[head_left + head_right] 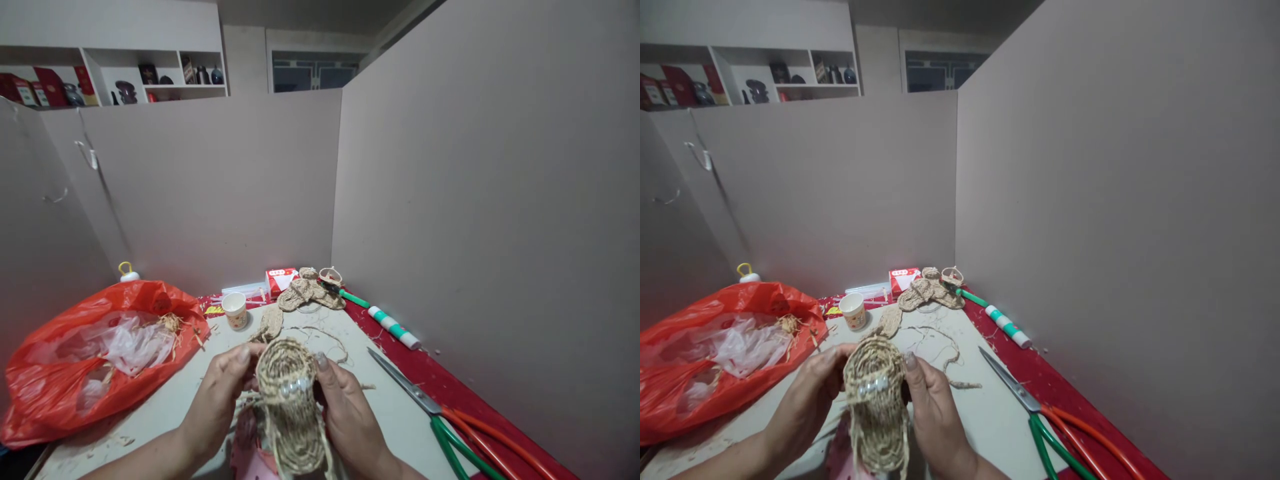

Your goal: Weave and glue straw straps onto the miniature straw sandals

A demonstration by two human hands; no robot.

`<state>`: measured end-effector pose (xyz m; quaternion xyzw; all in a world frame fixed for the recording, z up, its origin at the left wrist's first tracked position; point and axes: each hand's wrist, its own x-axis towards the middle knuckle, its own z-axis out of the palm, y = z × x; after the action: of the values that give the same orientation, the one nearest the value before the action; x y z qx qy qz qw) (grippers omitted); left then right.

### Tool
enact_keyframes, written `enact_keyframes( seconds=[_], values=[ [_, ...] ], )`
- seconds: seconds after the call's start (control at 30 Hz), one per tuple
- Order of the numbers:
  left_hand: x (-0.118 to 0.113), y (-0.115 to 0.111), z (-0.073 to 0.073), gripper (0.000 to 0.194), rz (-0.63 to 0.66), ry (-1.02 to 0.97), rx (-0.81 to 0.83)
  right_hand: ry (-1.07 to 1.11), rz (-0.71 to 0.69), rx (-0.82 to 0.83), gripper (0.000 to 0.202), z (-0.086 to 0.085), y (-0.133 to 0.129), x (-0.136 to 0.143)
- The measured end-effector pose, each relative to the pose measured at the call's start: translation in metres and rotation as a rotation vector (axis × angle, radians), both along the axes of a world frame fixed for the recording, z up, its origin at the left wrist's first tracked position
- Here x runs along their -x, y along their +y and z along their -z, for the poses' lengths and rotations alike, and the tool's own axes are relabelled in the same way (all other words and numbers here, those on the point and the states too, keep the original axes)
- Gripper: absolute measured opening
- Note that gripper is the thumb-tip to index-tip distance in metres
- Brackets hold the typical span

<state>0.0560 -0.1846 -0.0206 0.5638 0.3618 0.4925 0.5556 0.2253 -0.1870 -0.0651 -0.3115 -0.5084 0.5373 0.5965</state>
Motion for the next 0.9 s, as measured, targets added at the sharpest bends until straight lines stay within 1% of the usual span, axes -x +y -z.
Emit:
enact_keyframes(
  seconds=[0.03, 0.1, 0.2, 0.3, 0.37, 0.43, 0.5, 0.57, 0.63, 0.73, 0.8, 0.9],
  values=[
    [0.001, 0.001, -0.003, 0.041, -0.017, -0.014, 0.013, 0.003, -0.035, 0.01, 0.043, 0.001, 0.0, 0.001],
    [0.002, 0.001, -0.006, 0.037, -0.037, -0.003, 0.039, -0.004, -0.092, 0.014, 0.044, 0.004, -0.002, 0.004],
    [0.004, 0.0, -0.003, 0.026, -0.029, 0.056, 0.057, -0.029, -0.115, 0.003, 0.044, 0.009, -0.003, 0.008],
    [0.005, 0.0, -0.001, 0.025, -0.072, 0.076, 0.033, -0.04, -0.136, 0.021, 0.043, 0.009, -0.002, 0.007],
    [0.005, 0.0, -0.002, 0.027, -0.136, 0.095, 0.017, -0.064, -0.151, 0.016, 0.043, 0.005, -0.001, 0.004],
    [0.004, 0.001, -0.005, 0.03, -0.191, 0.112, 0.018, -0.094, -0.175, -0.032, 0.043, -0.001, -0.001, 0.0],
    [0.004, 0.001, -0.007, 0.032, -0.224, 0.131, 0.004, -0.094, -0.262, -0.088, 0.039, -0.008, -0.003, -0.003],
    [0.003, 0.0, -0.009, 0.032, -0.241, 0.157, -0.034, -0.085, -0.373, -0.1, 0.034, -0.013, -0.004, -0.003],
    [0.003, 0.001, -0.01, 0.033, -0.229, 0.187, -0.064, -0.106, -0.401, -0.058, 0.03, -0.014, -0.006, 0.0],
    [0.006, 0.004, -0.013, 0.035, -0.174, 0.24, -0.065, -0.125, -0.375, 0.006, 0.023, -0.01, -0.004, 0.004],
    [0.01, 0.007, -0.016, 0.036, -0.139, 0.276, -0.07, -0.101, -0.389, 0.017, 0.023, -0.006, -0.002, 0.005],
    [0.015, 0.01, -0.023, 0.03, -0.051, 0.305, -0.041, -0.093, -0.382, 0.02, 0.024, -0.002, 0.001, 0.003]
  ],
)
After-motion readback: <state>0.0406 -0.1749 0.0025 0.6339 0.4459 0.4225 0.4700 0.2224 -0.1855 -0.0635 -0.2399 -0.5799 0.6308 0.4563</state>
